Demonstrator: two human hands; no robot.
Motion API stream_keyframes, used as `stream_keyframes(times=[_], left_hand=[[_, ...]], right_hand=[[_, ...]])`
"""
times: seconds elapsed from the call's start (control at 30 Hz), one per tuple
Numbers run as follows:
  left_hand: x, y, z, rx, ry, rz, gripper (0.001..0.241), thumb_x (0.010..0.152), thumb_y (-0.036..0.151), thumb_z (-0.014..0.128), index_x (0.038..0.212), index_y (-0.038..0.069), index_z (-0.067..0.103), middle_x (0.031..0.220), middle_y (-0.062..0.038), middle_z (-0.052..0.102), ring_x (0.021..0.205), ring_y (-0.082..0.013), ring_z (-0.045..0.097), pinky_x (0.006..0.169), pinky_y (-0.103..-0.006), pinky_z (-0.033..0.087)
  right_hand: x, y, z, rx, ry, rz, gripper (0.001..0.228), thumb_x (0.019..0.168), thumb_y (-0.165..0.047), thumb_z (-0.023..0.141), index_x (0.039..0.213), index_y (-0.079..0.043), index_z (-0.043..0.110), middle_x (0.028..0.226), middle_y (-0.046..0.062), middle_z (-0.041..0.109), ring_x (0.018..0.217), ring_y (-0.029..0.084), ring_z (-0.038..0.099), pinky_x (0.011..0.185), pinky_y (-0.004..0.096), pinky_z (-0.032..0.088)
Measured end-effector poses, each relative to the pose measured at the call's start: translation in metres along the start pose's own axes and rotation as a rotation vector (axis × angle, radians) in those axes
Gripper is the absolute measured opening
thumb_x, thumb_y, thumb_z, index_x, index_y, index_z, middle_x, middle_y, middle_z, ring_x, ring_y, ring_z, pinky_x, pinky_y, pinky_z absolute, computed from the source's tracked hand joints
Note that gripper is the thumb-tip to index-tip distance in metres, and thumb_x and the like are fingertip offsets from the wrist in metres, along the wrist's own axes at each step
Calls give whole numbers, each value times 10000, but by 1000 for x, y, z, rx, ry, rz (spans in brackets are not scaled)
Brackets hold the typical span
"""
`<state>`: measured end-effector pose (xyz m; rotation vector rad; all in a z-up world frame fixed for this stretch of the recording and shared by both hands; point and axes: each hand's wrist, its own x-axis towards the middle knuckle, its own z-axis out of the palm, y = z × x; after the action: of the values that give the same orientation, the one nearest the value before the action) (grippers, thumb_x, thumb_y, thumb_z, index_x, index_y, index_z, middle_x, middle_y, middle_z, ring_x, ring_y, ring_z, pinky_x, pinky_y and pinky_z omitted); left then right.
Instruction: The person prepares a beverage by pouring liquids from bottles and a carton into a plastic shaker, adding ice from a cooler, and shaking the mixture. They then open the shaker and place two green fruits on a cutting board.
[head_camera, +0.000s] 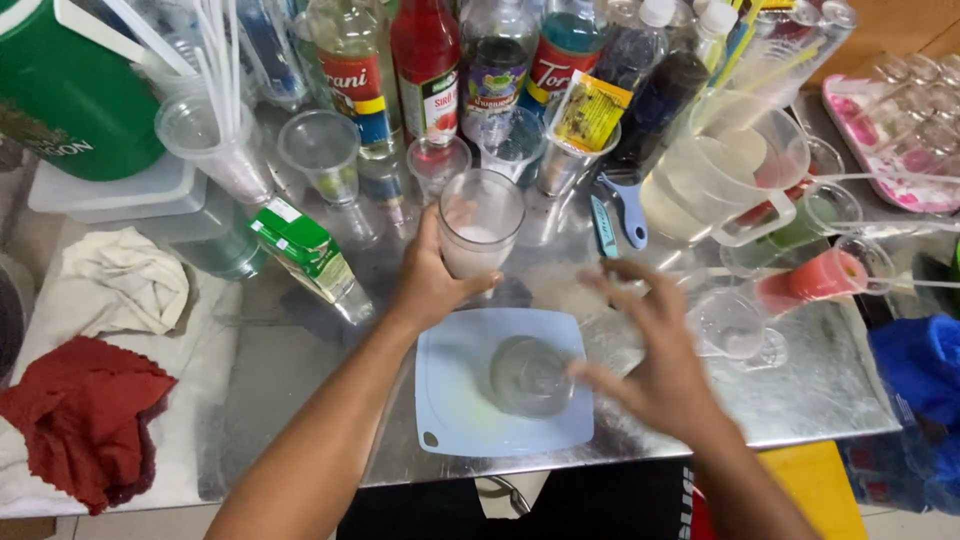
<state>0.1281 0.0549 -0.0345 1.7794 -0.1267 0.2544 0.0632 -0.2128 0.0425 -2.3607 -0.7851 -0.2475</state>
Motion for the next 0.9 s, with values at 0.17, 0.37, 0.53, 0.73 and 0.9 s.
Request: stream_keyframes(times=[0.17,0.37,0.53,0.73,0.9], left_hand=[[-6,1,2,-129,9,146,1112,684,332,919,1528,60,249,1553,-199,412,1440,-315,430,1162,-414,394],[-5,9,-2,-25,64,-11,1077,627,392,919,1493,101,349,1463,-154,520,1319,-291,537,1064,-412,472],[-3,7,-3,26,121,41,1050,634,381,929,1476,66,386,1435,-155,548,1294,-292,557,1041,-410,478],[-2,-2,-2,129,360,163,966,619,231,946,1390,46,394,1316,-169,519,1214,-324,543,1026,-447,478],[-1,-5,-5,162,473,140,929,686,233,899,1410,52,346,1314,-179,454,1204,-329,504,1014,-475,464]], right_hand=[[79,13,-75,-263,104,-86,405,970,-125,736,1351,-26,643,1085,139,690,848,215,614,726,327,527],[197,39,-113,-376,30,90,391,1044,-89,687,1404,38,603,1090,190,731,831,286,703,755,463,574],[230,41,-97,-458,-14,142,420,1020,-182,692,1401,-20,623,1181,197,671,952,368,652,846,524,502],[209,23,-59,-417,-72,-44,399,989,-188,727,1344,-22,655,1135,215,646,908,330,652,816,486,548],[192,20,-37,-443,-258,-1,516,910,-254,761,1385,-102,627,1330,179,559,1113,427,602,865,561,508]])
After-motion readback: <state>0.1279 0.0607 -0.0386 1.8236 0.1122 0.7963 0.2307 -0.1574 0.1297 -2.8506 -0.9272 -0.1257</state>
